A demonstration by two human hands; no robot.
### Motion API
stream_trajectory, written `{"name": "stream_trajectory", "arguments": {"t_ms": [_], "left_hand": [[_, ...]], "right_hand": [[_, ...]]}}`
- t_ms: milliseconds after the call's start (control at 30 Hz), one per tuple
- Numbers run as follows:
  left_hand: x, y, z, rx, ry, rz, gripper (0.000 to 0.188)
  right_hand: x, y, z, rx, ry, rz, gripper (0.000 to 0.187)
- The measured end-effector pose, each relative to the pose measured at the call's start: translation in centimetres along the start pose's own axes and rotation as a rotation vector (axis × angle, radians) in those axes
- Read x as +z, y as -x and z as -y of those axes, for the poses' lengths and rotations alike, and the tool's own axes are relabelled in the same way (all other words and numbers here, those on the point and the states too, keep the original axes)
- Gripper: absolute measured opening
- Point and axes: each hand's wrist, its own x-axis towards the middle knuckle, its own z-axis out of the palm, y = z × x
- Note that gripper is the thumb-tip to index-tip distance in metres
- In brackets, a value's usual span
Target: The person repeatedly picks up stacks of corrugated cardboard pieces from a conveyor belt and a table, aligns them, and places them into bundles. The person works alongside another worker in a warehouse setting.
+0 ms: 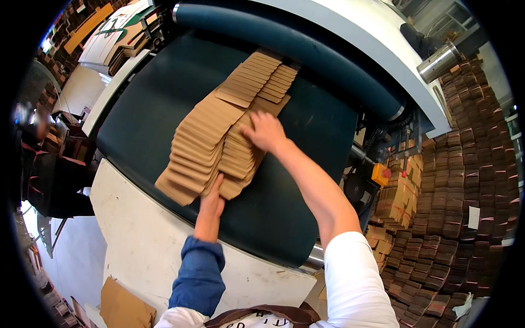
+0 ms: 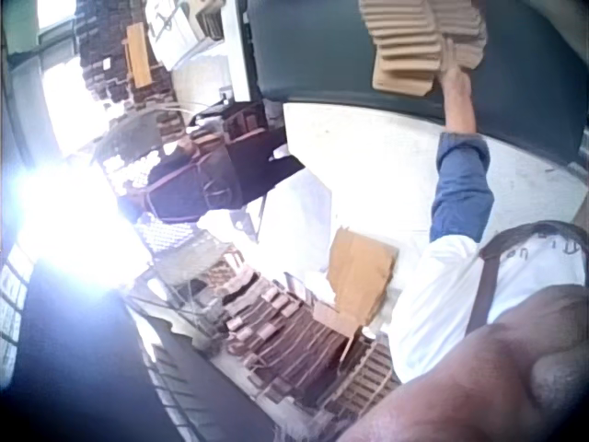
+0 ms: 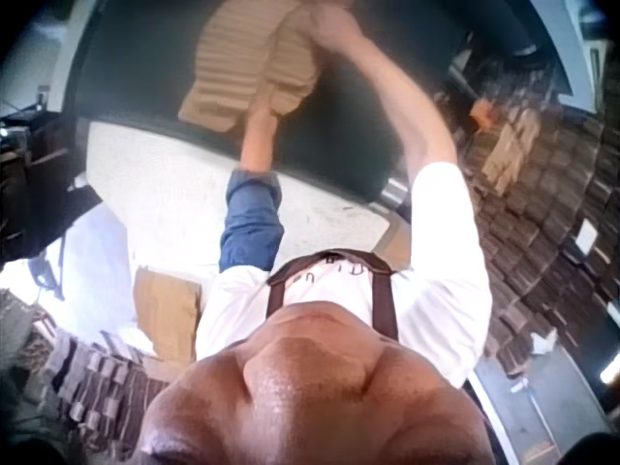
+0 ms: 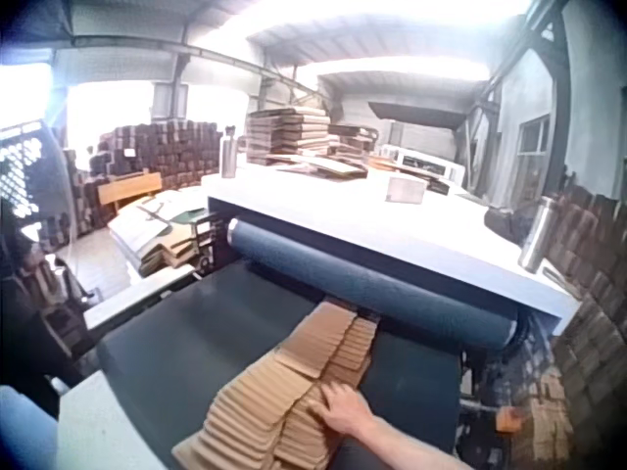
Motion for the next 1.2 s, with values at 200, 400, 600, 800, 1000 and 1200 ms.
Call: {"name": "stream_trajectory", "arguments": {"t_ms": [200,400,600,800,1000,1200], "left_hand": [[-17.8,16.3,-6.8,-0.052,-0.163,-0.119,0.058],[-10.9,15.7,-13.6,0.068,-0.540,0.473,0.106],[-5.8,9.6,-9.5,0.718,-1.121,0.439,0.125],[-8.4,20.3,-13.0,0.552,-1.112,0.431,0.118],[-15.6,38.3,-13.3,0.373,-1.101,0.289,0.088],[-25.5,48.6,-5.5,-0.150,-0.890,0.035,0.078]], "right_hand": [[-3.9,14.9,14.1,-0.237,-0.189,0.333,0.061],[-2.6,10.7,7.8,-0.157,-0.552,0.127,0.047],[-1.9,12.9,10.4,0.094,-1.117,0.247,0.051],[-9.2,19.4,17.0,0.058,-0.932,0.302,0.055],[-14.3,31.9,24.8,-0.001,-0.919,0.643,0.067],[-5.1,43.9,26.8,0.122,-0.882,1.015,0.078]]}}
